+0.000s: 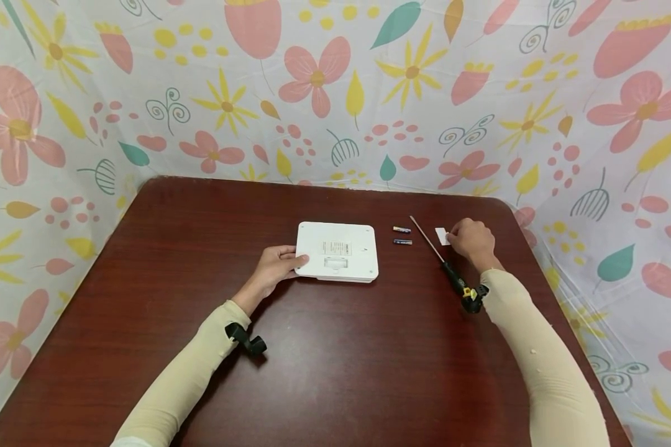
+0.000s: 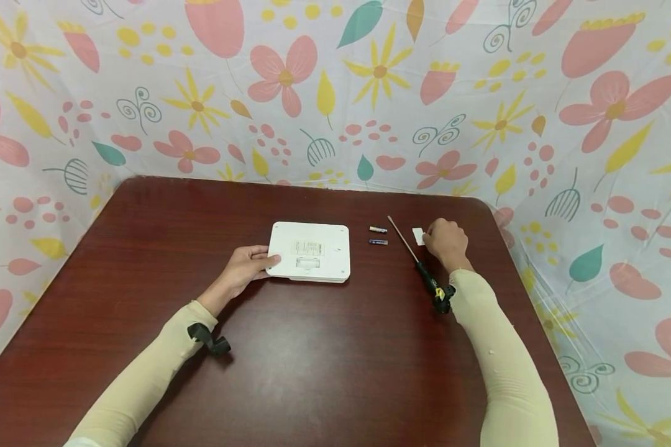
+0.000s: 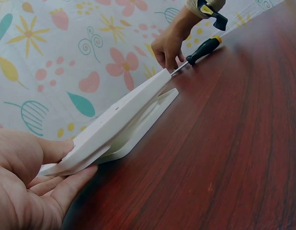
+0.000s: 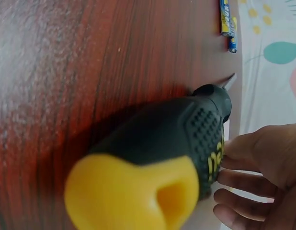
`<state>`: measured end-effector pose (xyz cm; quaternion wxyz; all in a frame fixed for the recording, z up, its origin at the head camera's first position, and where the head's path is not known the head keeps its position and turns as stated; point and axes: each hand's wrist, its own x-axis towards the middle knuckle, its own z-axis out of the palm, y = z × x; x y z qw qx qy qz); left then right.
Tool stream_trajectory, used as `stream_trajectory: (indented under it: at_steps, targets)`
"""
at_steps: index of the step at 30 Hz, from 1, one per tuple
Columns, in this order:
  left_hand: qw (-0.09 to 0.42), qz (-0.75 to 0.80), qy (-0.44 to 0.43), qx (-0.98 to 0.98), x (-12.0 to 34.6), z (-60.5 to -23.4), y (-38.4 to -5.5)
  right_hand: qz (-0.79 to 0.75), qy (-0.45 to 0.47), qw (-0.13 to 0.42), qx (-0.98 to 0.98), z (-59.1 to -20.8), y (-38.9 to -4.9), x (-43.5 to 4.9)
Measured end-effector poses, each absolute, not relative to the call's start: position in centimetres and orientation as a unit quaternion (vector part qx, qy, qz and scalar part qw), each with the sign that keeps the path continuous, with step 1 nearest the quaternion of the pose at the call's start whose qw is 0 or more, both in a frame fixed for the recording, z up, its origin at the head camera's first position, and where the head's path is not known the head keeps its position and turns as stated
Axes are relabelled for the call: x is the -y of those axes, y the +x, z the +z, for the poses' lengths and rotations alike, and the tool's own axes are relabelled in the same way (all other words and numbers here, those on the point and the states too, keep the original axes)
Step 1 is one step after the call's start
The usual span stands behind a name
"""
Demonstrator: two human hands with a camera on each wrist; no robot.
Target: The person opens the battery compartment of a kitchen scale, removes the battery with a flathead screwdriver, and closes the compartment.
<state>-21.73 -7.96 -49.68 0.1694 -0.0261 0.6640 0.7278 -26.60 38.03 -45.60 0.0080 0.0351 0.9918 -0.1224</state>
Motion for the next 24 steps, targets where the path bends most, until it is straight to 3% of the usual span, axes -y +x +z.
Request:
stream_trajectory:
  at_steps: [24]
  targets:
    - [0.168, 0.730, -0.034, -0.661, 7.9, -49.5, -21.7, -0.188, 0.018, -0.089, -0.978, -44.4, -25.4, -39.4]
